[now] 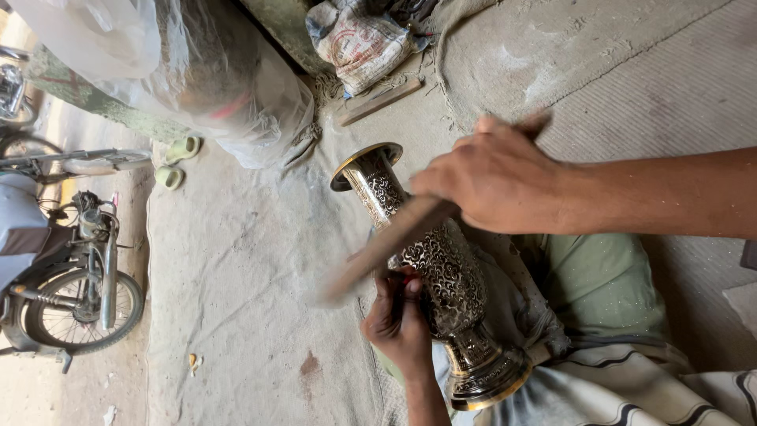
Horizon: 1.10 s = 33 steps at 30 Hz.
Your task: The person sits on the ground with an ornate brass vase on their lap, holding a small chisel against the vase surface with one hand and striking it with a wooden mallet in the other hand, repeatedly tapping to chase the decorative pattern around the vase body.
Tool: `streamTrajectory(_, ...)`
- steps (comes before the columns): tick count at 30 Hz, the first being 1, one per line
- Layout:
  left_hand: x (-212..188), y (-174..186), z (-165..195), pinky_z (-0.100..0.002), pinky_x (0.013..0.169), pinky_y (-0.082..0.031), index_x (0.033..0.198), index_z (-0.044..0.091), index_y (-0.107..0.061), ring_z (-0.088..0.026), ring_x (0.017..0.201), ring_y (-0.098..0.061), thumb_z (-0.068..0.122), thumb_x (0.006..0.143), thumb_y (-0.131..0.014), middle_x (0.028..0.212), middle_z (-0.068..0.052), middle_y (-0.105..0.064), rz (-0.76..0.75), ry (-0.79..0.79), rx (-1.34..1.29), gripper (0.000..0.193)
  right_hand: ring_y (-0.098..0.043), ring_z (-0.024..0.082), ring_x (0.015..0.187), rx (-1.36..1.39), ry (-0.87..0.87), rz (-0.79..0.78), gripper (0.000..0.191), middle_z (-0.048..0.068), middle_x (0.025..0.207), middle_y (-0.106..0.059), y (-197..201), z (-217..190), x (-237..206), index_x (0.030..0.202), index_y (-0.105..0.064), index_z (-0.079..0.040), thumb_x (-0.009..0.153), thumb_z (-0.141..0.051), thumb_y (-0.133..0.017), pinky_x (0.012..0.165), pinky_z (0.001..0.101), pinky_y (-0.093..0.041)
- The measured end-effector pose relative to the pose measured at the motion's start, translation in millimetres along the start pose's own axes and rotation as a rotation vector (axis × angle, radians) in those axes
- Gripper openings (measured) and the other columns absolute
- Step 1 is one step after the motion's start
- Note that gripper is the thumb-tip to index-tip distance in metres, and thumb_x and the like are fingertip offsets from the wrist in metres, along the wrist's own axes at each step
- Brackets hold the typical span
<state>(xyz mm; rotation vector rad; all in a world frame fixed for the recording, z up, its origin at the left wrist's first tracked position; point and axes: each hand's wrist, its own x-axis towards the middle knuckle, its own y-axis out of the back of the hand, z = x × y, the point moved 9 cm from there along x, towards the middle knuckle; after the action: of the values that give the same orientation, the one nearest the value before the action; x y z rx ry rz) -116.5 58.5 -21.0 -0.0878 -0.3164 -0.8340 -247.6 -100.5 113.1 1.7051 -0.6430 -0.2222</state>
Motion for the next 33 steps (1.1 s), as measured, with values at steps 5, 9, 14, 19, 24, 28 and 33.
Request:
streamTrajectory(5,1,-1,-3,-0.024,0.073,-0.06,0.134,0.001,-0.065,-0.009,0.08,-0.069,-0.008,0.089,-0.069,0.096,-0.01,-0.079,0.108,0.036,-0.129,0.047,-0.058,0.008,0.053,0.291,-0.16,0.037,0.023,-0.003,0.061,-0.063,6,17,4,0.108,-0.068,-0.019,0.088,-0.009,-0.067,0.068,0.0417,-0.05)
streamTrajectory(9,-1,-5,2,-0.024,0.073,-0.058,0.134,-0.001,-0.068,-0.008,0.083,-0.067,-0.009,0.092,-0.068,0.097,-0.011,-0.078,0.104,0.011,-0.125,0.043,-0.056,0.015,0.041,-0.158,-0.008,-0.054,0.014,0.0,0.052,-0.062,-1,2,4,0.097,-0.071,-0.023,0.095,-0.013,-0.062,0.07,0.0421,-0.046)
streamTrajectory(14,0,-6,3,-0.023,0.078,-0.058,0.14,0.003,-0.062,-0.006,0.083,-0.066,-0.011,0.09,-0.07,0.096,-0.009,-0.079,0.071,0.001,-0.048,0.053,-0.053,0.012,0.04,-0.171,-0.119,-0.136,0.019,-0.002,0.053,-0.057,-16,24,-6,0.104,-0.067,-0.019,0.092,-0.006,-0.059,0.059,0.0398,-0.047)
streamTrajectory(19,-1,-3,0,-0.021,0.075,-0.058,0.141,0.006,-0.058,-0.004,0.081,-0.068,-0.012,0.085,-0.072,0.094,-0.008,-0.081,0.009,-0.01,-0.111,0.06,-0.061,0.016,0.05,-0.211,-0.198,-0.21,0.021,0.0,0.061,-0.062,-30,52,-24,0.105,-0.067,-0.019,0.091,-0.006,-0.058,0.063,0.0432,-0.055)
streamTrajectory(24,-6,-6,8,-0.027,0.076,-0.063,0.128,0.003,-0.071,-0.01,0.089,-0.075,-0.013,0.09,-0.074,0.095,-0.01,-0.081,-0.088,-0.177,-0.04,0.042,-0.071,0.019,0.06,-0.016,-0.152,-0.08,0.043,-0.001,0.078,-0.074,-23,43,-28,0.113,-0.071,-0.027,0.076,-0.005,-0.071,0.073,0.0466,-0.056)
streamTrajectory(28,-5,-4,3,-0.028,0.082,-0.062,0.123,0.003,-0.071,-0.009,0.088,-0.073,-0.013,0.09,-0.068,0.094,-0.01,-0.08,-0.055,-0.111,-0.054,0.037,-0.074,0.019,0.066,0.475,-0.267,0.011,0.044,0.001,0.082,-0.075,-19,43,-21,0.115,-0.065,-0.023,0.076,-0.003,-0.07,0.063,0.0395,-0.06)
streamTrajectory(33,-6,-5,16,-0.033,0.101,-0.059,0.123,-0.001,-0.073,-0.011,0.093,-0.073,-0.015,0.09,-0.07,0.095,-0.011,-0.08,-0.07,-0.187,-0.016,0.036,-0.073,0.023,0.068,0.326,-0.126,0.073,0.053,0.001,0.083,-0.077,-4,24,-14,0.116,-0.07,-0.024,0.07,0.002,-0.068,0.062,0.0436,-0.058)
